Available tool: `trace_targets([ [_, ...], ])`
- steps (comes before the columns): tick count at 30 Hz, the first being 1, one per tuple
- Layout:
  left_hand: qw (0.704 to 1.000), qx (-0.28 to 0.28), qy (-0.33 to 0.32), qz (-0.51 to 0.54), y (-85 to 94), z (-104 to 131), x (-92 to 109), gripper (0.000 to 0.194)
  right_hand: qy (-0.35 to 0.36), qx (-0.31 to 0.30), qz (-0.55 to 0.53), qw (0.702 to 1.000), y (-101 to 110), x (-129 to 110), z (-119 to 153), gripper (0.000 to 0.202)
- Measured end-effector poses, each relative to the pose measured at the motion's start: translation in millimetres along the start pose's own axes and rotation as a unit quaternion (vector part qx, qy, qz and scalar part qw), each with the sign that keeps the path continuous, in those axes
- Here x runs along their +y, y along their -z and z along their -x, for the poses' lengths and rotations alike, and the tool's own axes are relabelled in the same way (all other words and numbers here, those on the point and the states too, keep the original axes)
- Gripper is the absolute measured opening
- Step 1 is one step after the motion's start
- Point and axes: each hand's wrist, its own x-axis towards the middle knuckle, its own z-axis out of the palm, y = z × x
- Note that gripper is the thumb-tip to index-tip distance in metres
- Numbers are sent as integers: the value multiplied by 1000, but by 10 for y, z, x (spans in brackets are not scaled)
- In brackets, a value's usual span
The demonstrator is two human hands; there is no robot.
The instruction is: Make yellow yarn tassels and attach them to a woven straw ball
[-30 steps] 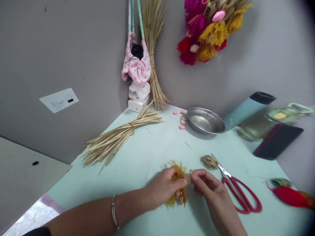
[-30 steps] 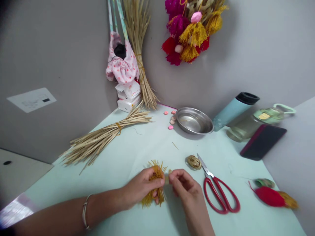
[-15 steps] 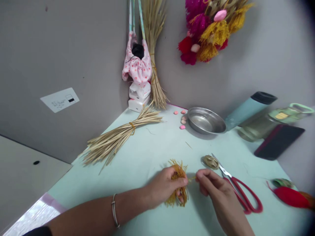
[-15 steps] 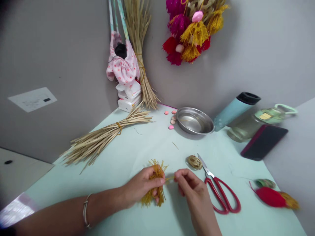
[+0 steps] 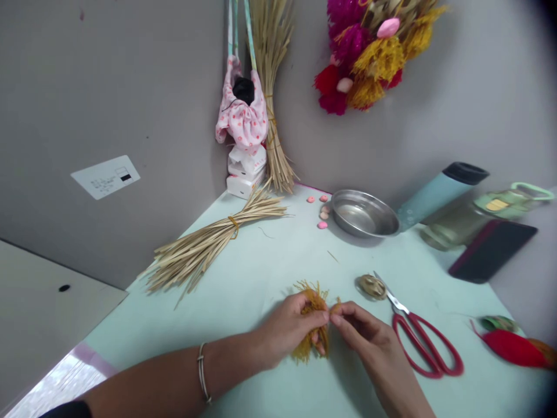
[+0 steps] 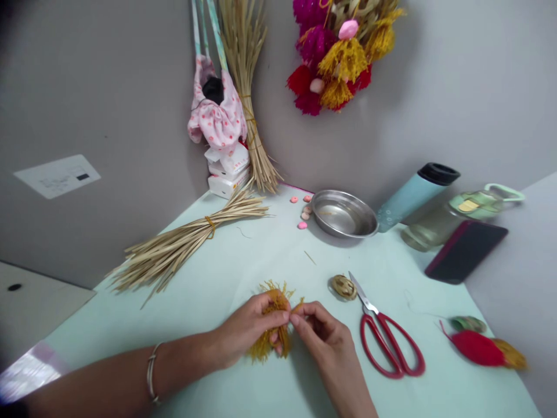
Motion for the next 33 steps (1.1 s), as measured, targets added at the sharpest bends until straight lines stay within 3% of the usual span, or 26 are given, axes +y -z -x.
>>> trace_targets([
  [18, 999, -1, 1, -34, 12, 4, 25, 33, -12, 43, -43, 998, -50, -32, 20, 24],
  [24, 997, -9, 2, -78, 26, 5, 12, 22, 0, 25, -18, 1000, -59, -42, 46, 25],
  [33, 1000, 18, 4, 17, 7, 10, 50, 16, -22, 69, -66, 995, -155, -140, 62, 26],
])
